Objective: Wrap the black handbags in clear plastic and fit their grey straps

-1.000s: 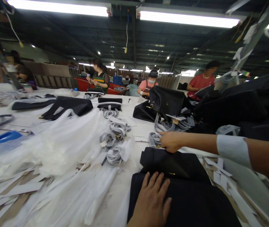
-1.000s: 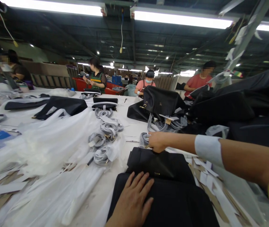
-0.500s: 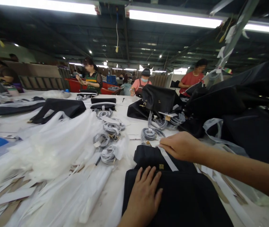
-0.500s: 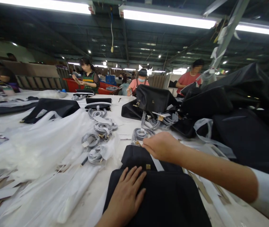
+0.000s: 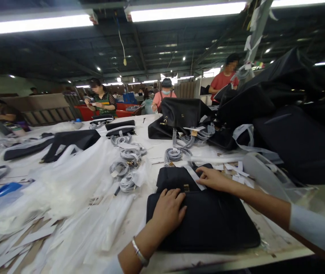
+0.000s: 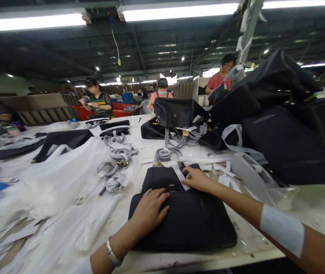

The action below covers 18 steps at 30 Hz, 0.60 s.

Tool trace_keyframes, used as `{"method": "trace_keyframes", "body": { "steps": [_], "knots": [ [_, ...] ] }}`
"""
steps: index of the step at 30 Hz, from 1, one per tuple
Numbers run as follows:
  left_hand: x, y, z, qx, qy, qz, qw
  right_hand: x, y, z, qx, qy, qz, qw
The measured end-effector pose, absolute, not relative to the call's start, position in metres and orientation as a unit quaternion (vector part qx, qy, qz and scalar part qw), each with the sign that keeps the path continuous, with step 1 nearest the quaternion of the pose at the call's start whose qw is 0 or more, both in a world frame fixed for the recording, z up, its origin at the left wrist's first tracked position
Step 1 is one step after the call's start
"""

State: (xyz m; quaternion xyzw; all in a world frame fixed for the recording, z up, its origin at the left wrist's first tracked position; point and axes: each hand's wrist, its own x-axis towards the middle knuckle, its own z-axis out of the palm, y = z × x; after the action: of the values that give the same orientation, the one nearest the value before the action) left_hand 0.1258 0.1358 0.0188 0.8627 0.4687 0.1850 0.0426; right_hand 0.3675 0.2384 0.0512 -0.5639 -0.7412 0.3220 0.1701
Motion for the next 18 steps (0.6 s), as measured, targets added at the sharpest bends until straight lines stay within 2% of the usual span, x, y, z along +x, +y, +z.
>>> {"method": "trace_keyframes", "body": {
  "steps": [3,9,14,18],
  "knots": [
    [0.136,0.152,0.019,0.862,0.45,0.224,0.056,0.358,0.243,0.042,-0.552,-0.696,0.394,0.238],
    [0.149,0.193,0.019,0.766,0.521,0.363,0.1,0.339,0.243,0.033,-0.49,-0.625,0.478,0.375],
    [0.162,0.237,0.03,0.772,0.45,0.404,0.196,0.332,0.241,0.025,-0.47,-0.595,0.489,0.432],
    [0.166,0.271,0.021,0.71,0.49,0.445,0.239,0.339,0.246,0.012,-0.507,-0.584,0.447,0.45]
  ]
}}
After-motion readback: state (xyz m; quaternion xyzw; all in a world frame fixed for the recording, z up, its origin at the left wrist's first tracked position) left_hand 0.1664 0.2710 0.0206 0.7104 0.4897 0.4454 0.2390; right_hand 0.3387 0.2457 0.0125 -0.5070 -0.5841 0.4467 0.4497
